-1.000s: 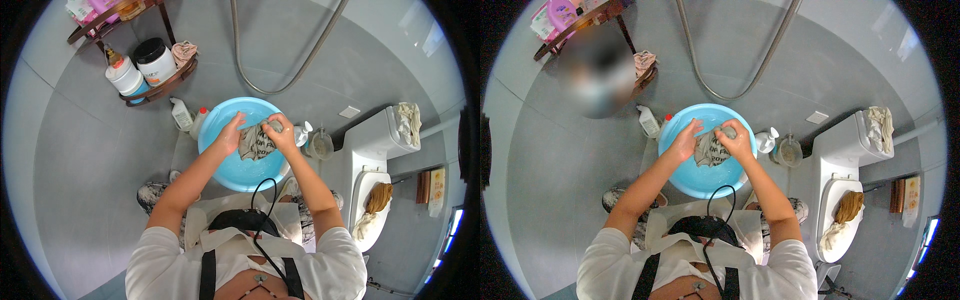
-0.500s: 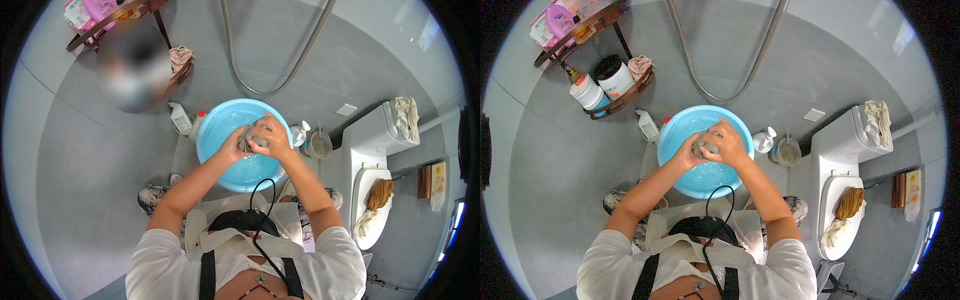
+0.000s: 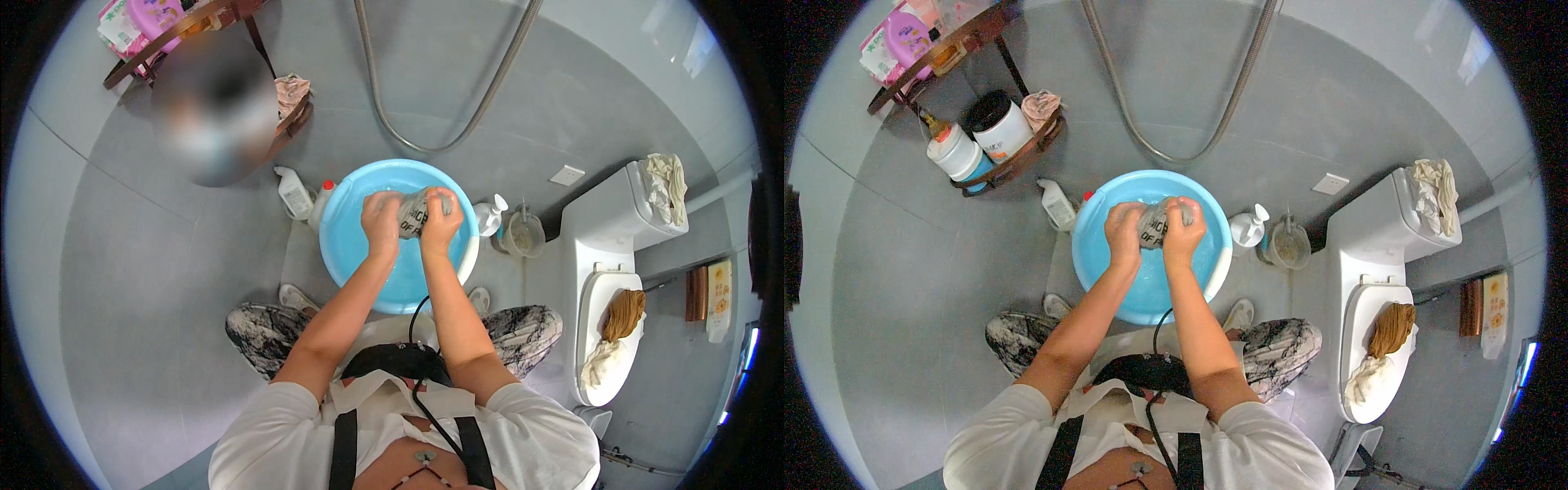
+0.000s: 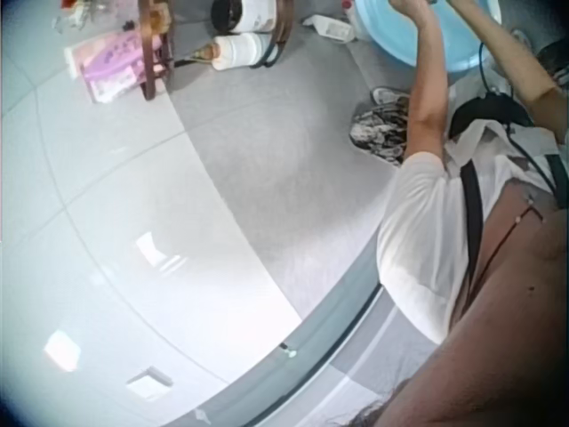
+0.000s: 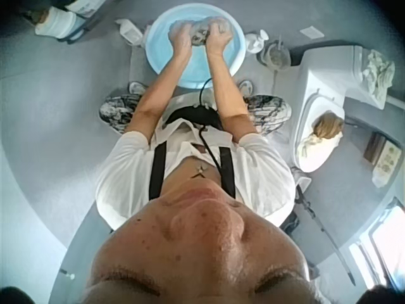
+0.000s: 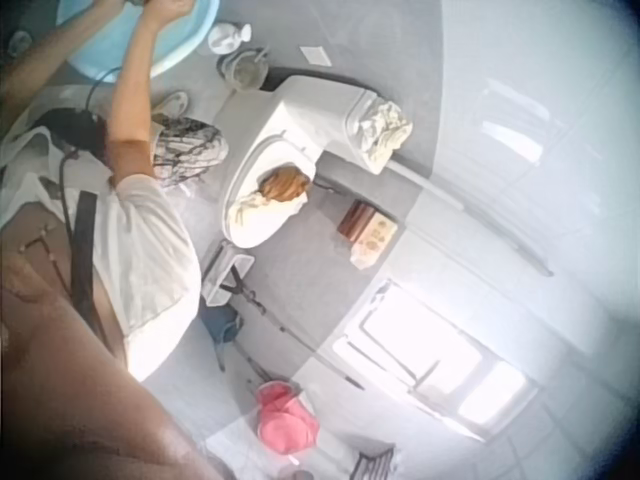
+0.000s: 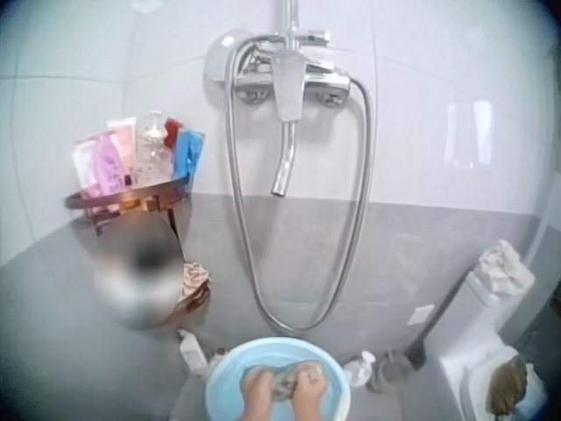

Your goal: The person washes clothes in a basin of water by hand, wringing them out and placing them on top of a toilet.

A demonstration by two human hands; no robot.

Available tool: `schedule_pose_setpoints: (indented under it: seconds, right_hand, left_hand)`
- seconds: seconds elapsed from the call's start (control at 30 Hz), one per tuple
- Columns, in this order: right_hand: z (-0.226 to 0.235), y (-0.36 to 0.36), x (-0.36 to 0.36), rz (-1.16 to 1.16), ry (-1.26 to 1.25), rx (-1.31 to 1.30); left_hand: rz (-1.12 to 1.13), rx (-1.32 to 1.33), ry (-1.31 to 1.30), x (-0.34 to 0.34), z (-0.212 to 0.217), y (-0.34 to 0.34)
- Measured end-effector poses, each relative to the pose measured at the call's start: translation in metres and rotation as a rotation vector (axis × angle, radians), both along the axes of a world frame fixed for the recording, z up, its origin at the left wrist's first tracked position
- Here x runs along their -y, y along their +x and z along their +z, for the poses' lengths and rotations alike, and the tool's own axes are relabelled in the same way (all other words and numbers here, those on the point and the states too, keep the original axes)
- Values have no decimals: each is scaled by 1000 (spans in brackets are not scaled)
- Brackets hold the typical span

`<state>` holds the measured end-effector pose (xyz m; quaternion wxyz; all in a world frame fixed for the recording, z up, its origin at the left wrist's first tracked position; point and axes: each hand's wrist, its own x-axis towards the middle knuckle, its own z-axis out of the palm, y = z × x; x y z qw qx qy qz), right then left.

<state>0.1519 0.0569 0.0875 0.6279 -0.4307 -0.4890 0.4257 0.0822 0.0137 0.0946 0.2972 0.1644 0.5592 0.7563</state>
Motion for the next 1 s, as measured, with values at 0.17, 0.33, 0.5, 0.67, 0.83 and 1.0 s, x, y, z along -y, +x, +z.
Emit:
schedule_pose_setpoints:
  seconds: [0.17, 0.33, 0.5, 0.67, 0.83, 1.0]
  right_hand:
    - [-11, -4, -4, 36, -242, -307]
    - [-24, 6, -6, 158, -210, -91]
    - [-22, 13, -2, 265, -147, 40]
    - [7, 18, 5, 270, -217, -1]
    - [23, 17, 7, 92, 176, 169]
    - [32, 17, 8, 91, 263, 194]
  left_hand:
    - [22, -232, -96, 2, -11, 2]
    - [28, -226, -184, 2, -22, 4]
    - [46, -257, -225, 3, -15, 1]
    - [17, -409, -255, 9, -19, 3]
    - [4, 397, -199, 8, -17, 9]
    - [-486, 782, -121, 23, -4, -5]
